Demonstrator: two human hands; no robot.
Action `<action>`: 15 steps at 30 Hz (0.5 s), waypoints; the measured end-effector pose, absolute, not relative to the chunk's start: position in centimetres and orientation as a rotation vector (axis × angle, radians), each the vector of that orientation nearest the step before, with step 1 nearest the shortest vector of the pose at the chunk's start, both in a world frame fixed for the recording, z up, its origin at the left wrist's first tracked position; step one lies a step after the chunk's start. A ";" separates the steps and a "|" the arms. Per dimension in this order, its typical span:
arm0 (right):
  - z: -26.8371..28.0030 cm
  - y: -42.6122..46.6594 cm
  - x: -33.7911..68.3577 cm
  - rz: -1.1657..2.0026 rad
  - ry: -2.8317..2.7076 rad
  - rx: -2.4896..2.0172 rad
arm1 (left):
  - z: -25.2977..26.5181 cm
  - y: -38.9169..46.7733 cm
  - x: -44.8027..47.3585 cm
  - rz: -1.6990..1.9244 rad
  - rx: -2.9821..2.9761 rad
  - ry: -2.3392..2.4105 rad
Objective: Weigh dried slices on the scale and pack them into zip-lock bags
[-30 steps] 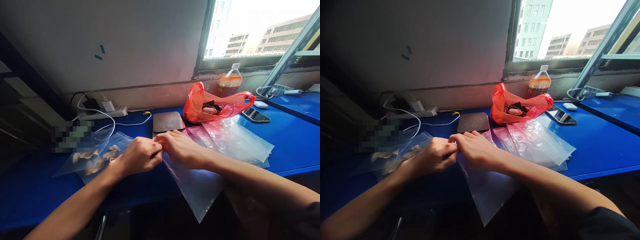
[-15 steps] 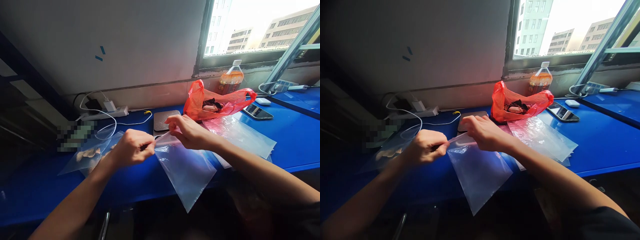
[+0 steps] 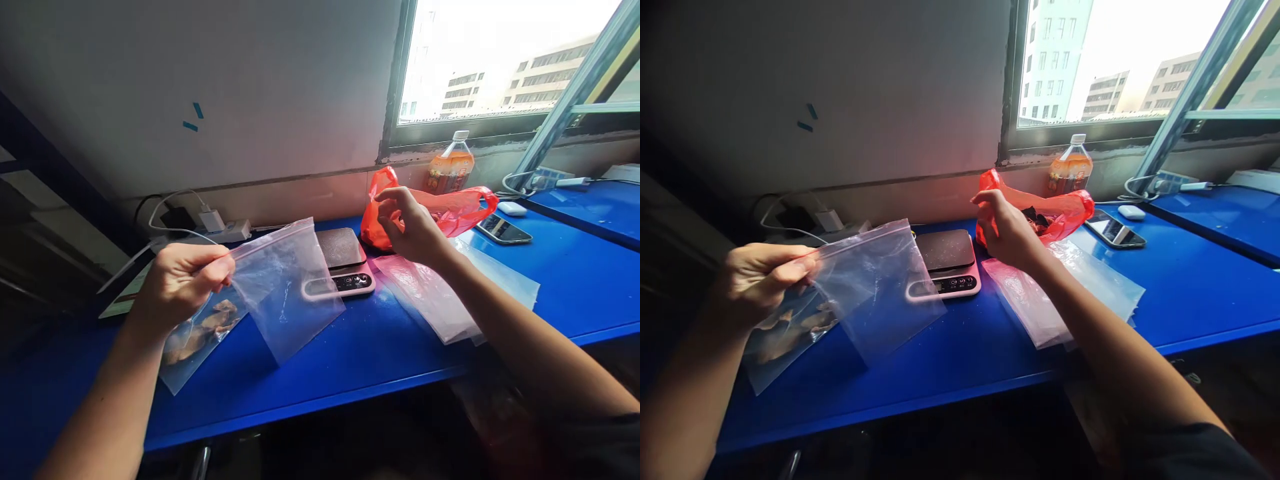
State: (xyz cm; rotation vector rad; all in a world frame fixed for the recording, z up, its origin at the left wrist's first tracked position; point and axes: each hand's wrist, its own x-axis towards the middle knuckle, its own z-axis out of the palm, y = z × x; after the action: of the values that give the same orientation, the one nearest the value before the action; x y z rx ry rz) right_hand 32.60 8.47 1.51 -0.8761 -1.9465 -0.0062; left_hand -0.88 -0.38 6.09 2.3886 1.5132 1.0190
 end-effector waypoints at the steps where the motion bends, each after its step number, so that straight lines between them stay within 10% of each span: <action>1: 1.7 7.9 32.1 0.024 -1.953 -0.826 | 5.9 -0.1 -0.9 1.006 2.377 1.464; 9: 0.8 4.2 27.8 0.615 -2.069 -0.699 | 4.7 0.0 1.5 1.077 2.402 1.378; 15: 2.6 2.9 28.1 0.470 -1.903 -0.696 | 4.8 -0.1 0.8 1.182 2.380 1.437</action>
State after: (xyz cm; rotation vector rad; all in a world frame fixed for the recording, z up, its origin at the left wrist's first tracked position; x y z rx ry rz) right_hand 28.13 2.93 2.61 -0.6957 -1.9029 0.4701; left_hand 0.83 -0.13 4.80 2.3798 1.4371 1.1823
